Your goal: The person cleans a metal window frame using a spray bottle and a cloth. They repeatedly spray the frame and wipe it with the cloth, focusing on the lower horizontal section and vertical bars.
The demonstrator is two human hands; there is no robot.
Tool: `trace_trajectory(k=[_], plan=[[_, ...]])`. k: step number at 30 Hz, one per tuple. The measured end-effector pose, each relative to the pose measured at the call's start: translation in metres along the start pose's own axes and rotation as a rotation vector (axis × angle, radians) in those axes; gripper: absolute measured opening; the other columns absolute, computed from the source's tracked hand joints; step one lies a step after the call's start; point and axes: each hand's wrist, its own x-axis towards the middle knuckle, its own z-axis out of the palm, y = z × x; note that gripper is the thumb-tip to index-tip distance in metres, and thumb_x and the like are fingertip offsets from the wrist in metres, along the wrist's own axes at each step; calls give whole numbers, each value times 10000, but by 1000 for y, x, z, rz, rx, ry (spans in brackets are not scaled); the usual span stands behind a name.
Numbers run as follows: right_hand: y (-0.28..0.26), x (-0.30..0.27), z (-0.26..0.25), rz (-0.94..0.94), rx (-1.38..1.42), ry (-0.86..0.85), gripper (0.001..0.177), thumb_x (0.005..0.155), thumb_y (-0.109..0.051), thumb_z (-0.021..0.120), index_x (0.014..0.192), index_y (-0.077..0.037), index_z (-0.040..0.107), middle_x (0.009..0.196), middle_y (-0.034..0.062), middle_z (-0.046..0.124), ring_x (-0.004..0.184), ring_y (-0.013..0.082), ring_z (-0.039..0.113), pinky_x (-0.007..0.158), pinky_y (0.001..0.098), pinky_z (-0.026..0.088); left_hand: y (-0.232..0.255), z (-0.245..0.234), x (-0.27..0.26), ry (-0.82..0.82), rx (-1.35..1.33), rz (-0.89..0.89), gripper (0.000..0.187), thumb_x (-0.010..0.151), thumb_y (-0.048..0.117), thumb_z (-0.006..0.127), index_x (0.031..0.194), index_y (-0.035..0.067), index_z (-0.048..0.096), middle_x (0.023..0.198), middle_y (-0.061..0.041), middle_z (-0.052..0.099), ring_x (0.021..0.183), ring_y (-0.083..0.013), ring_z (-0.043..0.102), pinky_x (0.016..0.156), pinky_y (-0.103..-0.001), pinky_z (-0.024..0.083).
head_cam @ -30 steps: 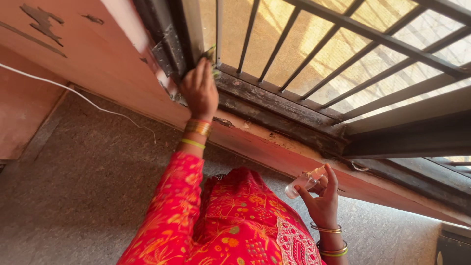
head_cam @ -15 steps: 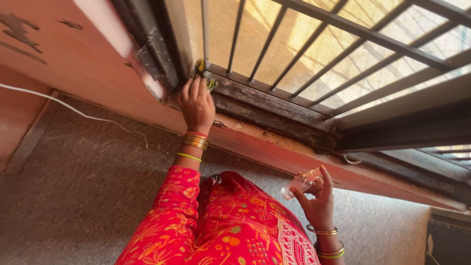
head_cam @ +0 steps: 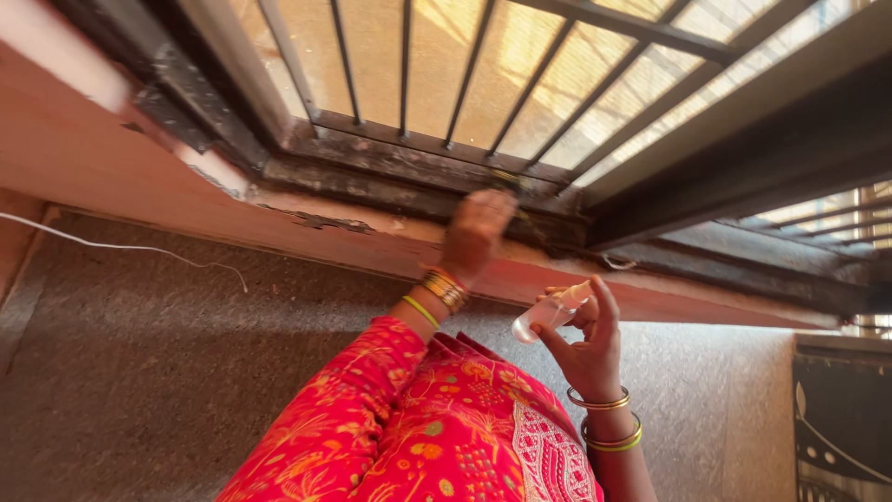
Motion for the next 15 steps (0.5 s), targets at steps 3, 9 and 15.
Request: trace_trajectory(k=[3,9,15], plan=[[3,-14,-12,35,-24,13,1022,787,71,820,1585,-138,216,1256,226,672,1066,247,720,876,351,618,41,25,6,-69,-88,83,400,921,55,563,1308,60,668,1381,-70,647,1302,-257,570,1129,-385,476],[9,-31,-28,117,25,91,999,804,84,795,1587,-121,210,1275,231,663,1056,242,705,890,358,613,63,37,25,-61,-93,187,310,910,128,601,1210,91,671,1338,-80,633,1186,-268,593,1028,-410,492],[9,-29,-11,130,53,59,985,815,86,782,1584,-111,200,1263,229,667,1079,250,716,897,364,620,34,15,28,-75,-26,275,200,912,165,626,1086,89,690,1192,-64,634,1184,-246,600,1026,-406,502]])
